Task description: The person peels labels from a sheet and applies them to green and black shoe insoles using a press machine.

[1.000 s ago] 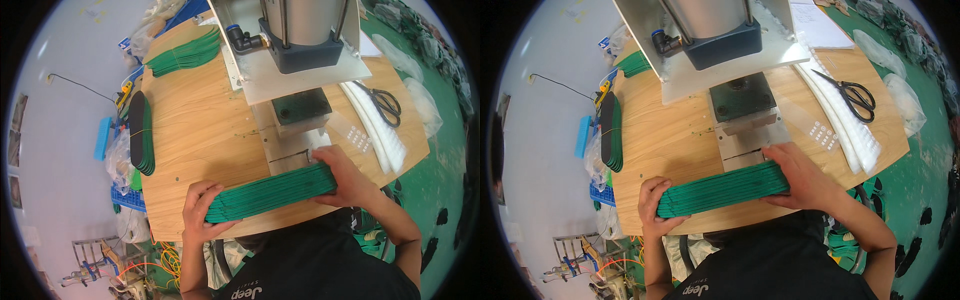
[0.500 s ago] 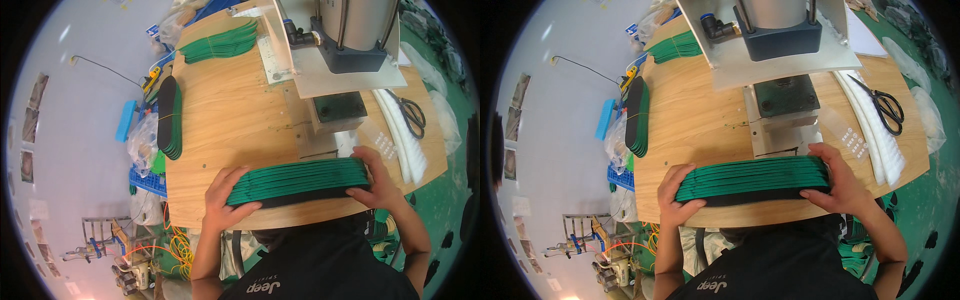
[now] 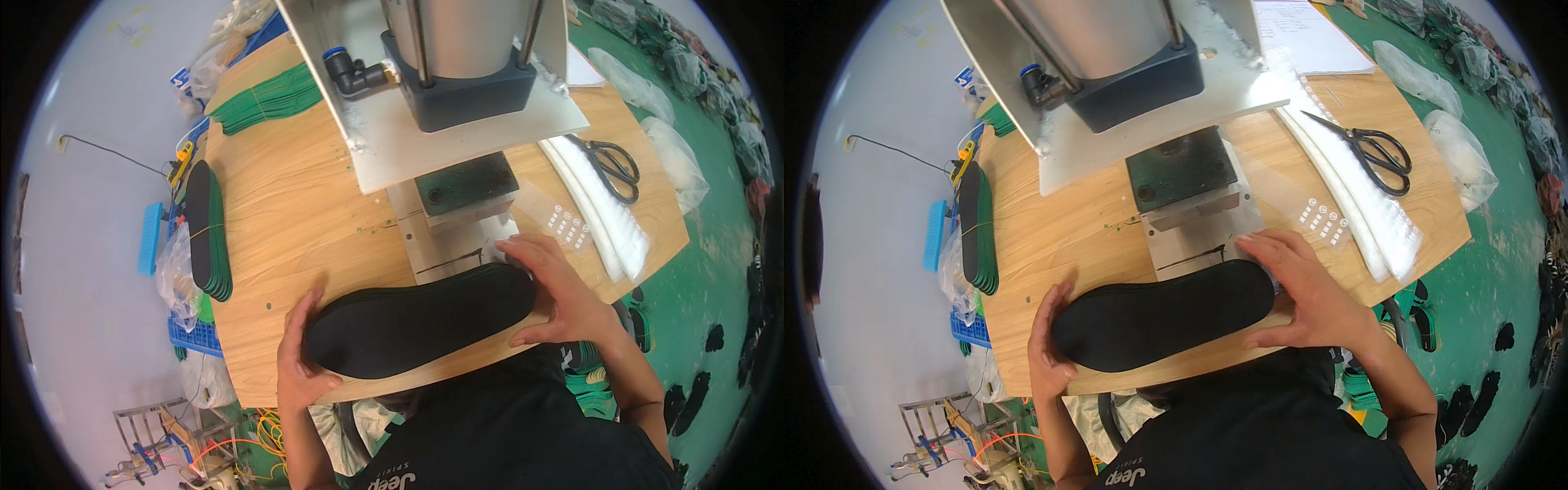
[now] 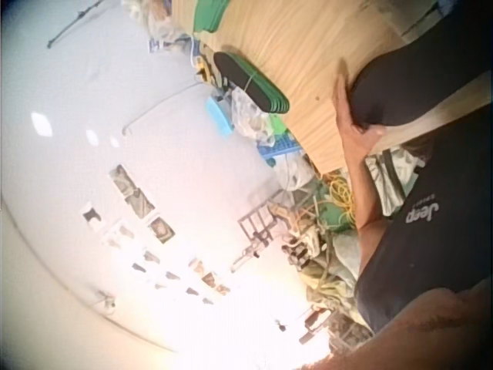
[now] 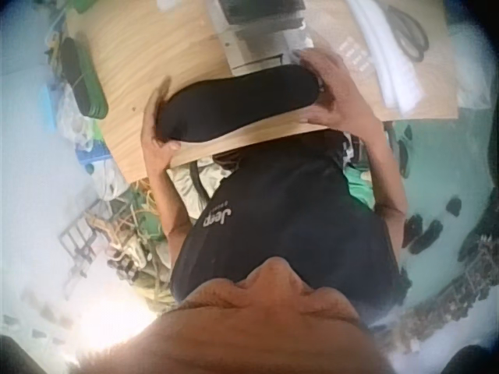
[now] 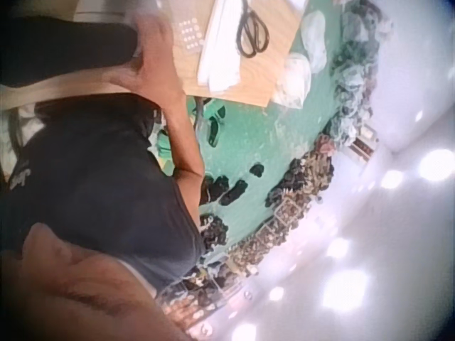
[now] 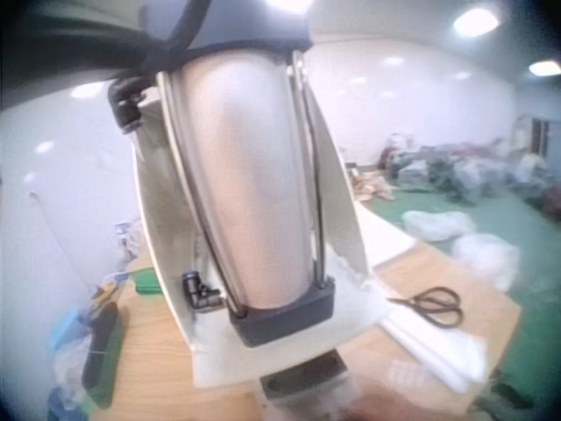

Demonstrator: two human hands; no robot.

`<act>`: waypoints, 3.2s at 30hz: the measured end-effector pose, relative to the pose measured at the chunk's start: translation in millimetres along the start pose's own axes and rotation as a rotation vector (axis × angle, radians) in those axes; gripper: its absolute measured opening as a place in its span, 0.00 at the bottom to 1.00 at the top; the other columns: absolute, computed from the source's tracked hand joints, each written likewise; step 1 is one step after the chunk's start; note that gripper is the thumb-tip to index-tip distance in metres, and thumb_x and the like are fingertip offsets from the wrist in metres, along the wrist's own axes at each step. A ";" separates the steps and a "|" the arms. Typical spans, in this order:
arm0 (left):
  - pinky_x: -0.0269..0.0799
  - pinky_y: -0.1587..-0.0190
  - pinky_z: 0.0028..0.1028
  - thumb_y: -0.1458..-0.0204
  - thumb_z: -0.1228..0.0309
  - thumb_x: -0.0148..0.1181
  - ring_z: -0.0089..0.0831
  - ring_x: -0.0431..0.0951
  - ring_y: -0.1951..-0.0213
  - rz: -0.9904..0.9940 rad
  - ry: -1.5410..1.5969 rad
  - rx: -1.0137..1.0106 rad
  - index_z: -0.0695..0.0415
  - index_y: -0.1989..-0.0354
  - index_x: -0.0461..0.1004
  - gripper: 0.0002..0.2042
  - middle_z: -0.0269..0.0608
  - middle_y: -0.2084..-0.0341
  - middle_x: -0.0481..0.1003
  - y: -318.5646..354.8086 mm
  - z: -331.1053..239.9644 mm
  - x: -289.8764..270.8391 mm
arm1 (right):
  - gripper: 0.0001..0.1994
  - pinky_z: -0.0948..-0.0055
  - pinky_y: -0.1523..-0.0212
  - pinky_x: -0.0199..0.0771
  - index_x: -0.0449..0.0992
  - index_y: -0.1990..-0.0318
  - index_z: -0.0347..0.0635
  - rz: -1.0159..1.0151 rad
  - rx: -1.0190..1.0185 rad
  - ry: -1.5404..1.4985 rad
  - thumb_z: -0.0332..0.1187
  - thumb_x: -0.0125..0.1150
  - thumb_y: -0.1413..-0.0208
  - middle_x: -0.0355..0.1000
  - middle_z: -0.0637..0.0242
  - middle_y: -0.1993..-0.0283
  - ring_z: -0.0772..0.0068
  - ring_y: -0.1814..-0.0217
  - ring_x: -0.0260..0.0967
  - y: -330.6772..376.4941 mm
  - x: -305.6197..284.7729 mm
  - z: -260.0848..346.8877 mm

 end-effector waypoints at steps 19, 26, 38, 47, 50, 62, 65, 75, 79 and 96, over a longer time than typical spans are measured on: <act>0.58 0.39 0.42 0.79 0.59 0.80 0.50 0.64 0.40 0.244 -0.403 0.200 0.58 0.42 0.65 0.47 0.51 0.44 0.68 -13.1 -7.7 -12.3 | 0.41 0.60 0.41 0.61 0.68 0.43 0.38 -0.036 -0.131 0.153 0.49 0.75 0.66 0.69 0.61 0.44 0.52 0.43 0.63 -1.4 4.8 -10.4; 0.57 0.38 0.42 0.77 0.61 0.79 0.50 0.64 0.40 0.268 -0.446 0.194 0.59 0.38 0.59 0.51 0.49 0.44 0.68 -13.8 -8.2 -15.2 | 0.42 0.60 0.41 0.60 0.64 0.40 0.38 -0.020 -0.099 0.136 0.45 0.75 0.65 0.67 0.58 0.44 0.53 0.43 0.61 -3.4 4.3 -7.9; 0.63 0.42 0.38 0.72 0.69 0.79 0.45 0.71 0.45 0.175 -0.656 0.226 0.56 0.30 0.41 0.59 0.52 0.50 0.72 -27.6 3.8 -22.5 | 0.39 0.62 0.47 0.64 0.60 0.41 0.36 -0.131 -0.012 0.157 0.25 0.72 0.65 0.67 0.55 0.52 0.51 0.48 0.61 -12.3 4.6 -12.7; 0.65 0.43 0.35 0.76 0.74 0.76 0.41 0.72 0.47 0.125 -0.434 0.120 0.56 0.31 0.48 0.57 0.49 0.50 0.73 -66.5 8.6 -33.0 | 0.30 0.63 0.50 0.65 0.65 0.48 0.36 -0.215 -0.035 0.124 0.27 0.71 0.62 0.66 0.53 0.57 0.50 0.50 0.61 -47.2 3.2 -25.2; 0.66 0.43 0.34 0.77 0.77 0.76 0.40 0.72 0.46 0.121 -0.403 0.100 0.55 0.31 0.47 0.57 0.49 0.49 0.72 -74.2 12.8 -33.6 | 0.28 0.63 0.50 0.65 0.66 0.50 0.37 -0.251 -0.028 0.116 0.27 0.71 0.61 0.66 0.53 0.57 0.51 0.50 0.61 -47.6 2.2 -25.3; 0.67 0.44 0.33 0.75 0.80 0.73 0.40 0.73 0.47 0.119 -0.396 0.098 0.54 0.30 0.46 0.56 0.49 0.49 0.72 -84.0 9.1 -33.4 | 0.27 0.64 0.50 0.65 0.67 0.52 0.35 -0.349 -0.064 0.160 0.28 0.72 0.62 0.67 0.54 0.57 0.51 0.50 0.61 -51.9 3.5 -33.6; 0.67 0.44 0.33 0.74 0.80 0.73 0.41 0.73 0.47 0.101 -0.389 0.114 0.53 0.30 0.44 0.57 0.49 0.49 0.72 -83.3 14.8 -31.9 | 0.25 0.63 0.49 0.65 0.68 0.54 0.35 -0.332 -0.044 0.140 0.28 0.72 0.61 0.66 0.53 0.55 0.51 0.49 0.61 -51.1 1.4 -29.3; 0.62 0.40 0.35 0.74 0.70 0.78 0.43 0.68 0.42 0.204 -0.173 0.086 0.57 0.30 0.39 0.61 0.54 0.44 0.66 -83.2 12.4 -34.7 | 0.17 0.63 0.52 0.66 0.71 0.55 0.35 -0.368 0.039 0.320 0.29 0.65 0.53 0.70 0.56 0.57 0.55 0.52 0.63 -27.4 -68.6 -37.9; 0.59 0.38 0.35 0.75 0.64 0.80 0.42 0.66 0.41 0.196 -0.150 0.066 0.58 0.30 0.40 0.62 0.54 0.43 0.65 -85.4 19.3 -39.8 | 0.17 0.62 0.52 0.66 0.71 0.56 0.35 -0.210 0.024 0.475 0.31 0.65 0.53 0.69 0.56 0.58 0.53 0.52 0.62 -48.0 -63.5 -51.5; 0.59 0.40 0.38 0.38 0.55 0.44 0.41 0.63 0.39 -0.153 -0.310 0.289 0.62 0.35 0.55 0.28 0.51 0.42 0.64 -76.9 -5.6 -69.4 | 0.10 0.60 0.53 0.67 0.71 0.60 0.35 -0.355 -0.043 0.515 0.28 0.58 0.51 0.67 0.53 0.60 0.50 0.52 0.64 -57.7 -40.2 -69.8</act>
Point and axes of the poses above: each hand's wrist, its own y-axis away from the middle knuckle, its own x-axis out of the palm, z = x × y, the point moved 4 cm from there along -y, towards the middle knuckle
